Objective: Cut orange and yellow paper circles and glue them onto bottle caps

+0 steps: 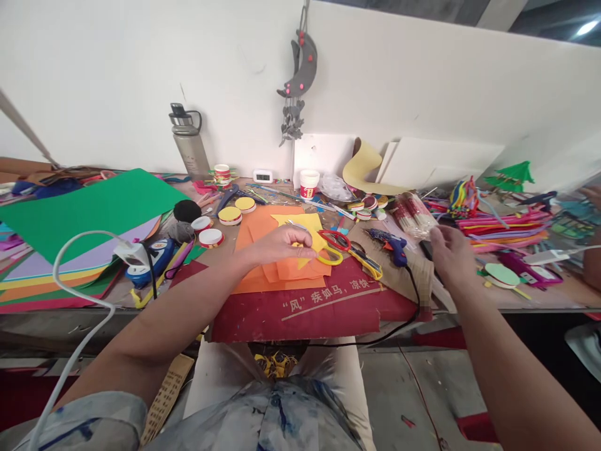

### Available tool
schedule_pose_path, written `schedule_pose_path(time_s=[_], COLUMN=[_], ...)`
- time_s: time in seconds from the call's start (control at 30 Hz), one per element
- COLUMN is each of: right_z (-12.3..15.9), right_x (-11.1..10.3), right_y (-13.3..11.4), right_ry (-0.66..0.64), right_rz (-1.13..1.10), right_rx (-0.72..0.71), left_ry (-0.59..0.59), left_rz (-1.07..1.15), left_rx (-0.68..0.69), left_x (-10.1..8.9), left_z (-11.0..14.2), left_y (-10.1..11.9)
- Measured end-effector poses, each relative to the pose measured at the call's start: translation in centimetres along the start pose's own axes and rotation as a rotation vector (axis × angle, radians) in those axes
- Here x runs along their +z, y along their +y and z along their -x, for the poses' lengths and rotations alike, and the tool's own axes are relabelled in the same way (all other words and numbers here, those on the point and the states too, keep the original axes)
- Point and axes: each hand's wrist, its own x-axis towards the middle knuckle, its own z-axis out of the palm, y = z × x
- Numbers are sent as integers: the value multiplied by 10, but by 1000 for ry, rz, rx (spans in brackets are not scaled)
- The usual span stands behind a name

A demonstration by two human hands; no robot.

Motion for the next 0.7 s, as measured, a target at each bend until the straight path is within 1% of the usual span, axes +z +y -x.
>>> schedule_pose_path(time_s=[0.03, 0.07, 0.1, 0.13, 0.17, 0.2, 0.27, 0.3, 0.33, 0.4, 0.47, 0.53, 0.6, 0.63, 0.7], right_z=[10, 22, 33, 44, 54, 62, 73, 75, 76, 75, 72, 68, 65, 66, 72], right_x=[5, 11, 19, 28, 37, 47, 66, 74, 81, 91, 93, 89, 81, 76, 67], right_y=[-22, -45, -69, -93, -116, -136, -168, -179, -187, -195, -195, -190, -185, -184, -184], right_ry=[-53, -159, -301, -412, -451, -489, -485, -482, -478, -489, -522, -587, -706, -783, -973], right_rz=[-226, -446, -602, -682, -717, -702, -664, -667, -682, -743, -843, -961, -1049, -1061, -998], right_rx=[-36, -77, -138, -204, -253, -289, -362, -389, -406, -408, -371, -315, -279, -280, -327], left_ry=[56, 124, 190, 229, 256, 275, 274, 270, 264, 249, 230, 235, 304, 366, 482], left_rz=[2, 6, 12, 3, -12, -20, -40, -49, -57, -68, -74, -75, -46, -29, -12], left_rx=[-11, -27, -24, -17, -12, -7, 5, 8, 8, -7, -30, -53, -91, -111, -156], left_x=[-2, -5, -8, -11, -15, -18, -22, -23, -24, -28, -35, -47, -60, -65, -73], left_z=[0, -1, -1, -2, -2, -3, -4, -4, -4, -3, -1, 1, 3, 4, 5], left_y=[-1, -3, -6, -9, -12, -14, -18, -18, -18, -17, -17, -19, -23, -26, -32])
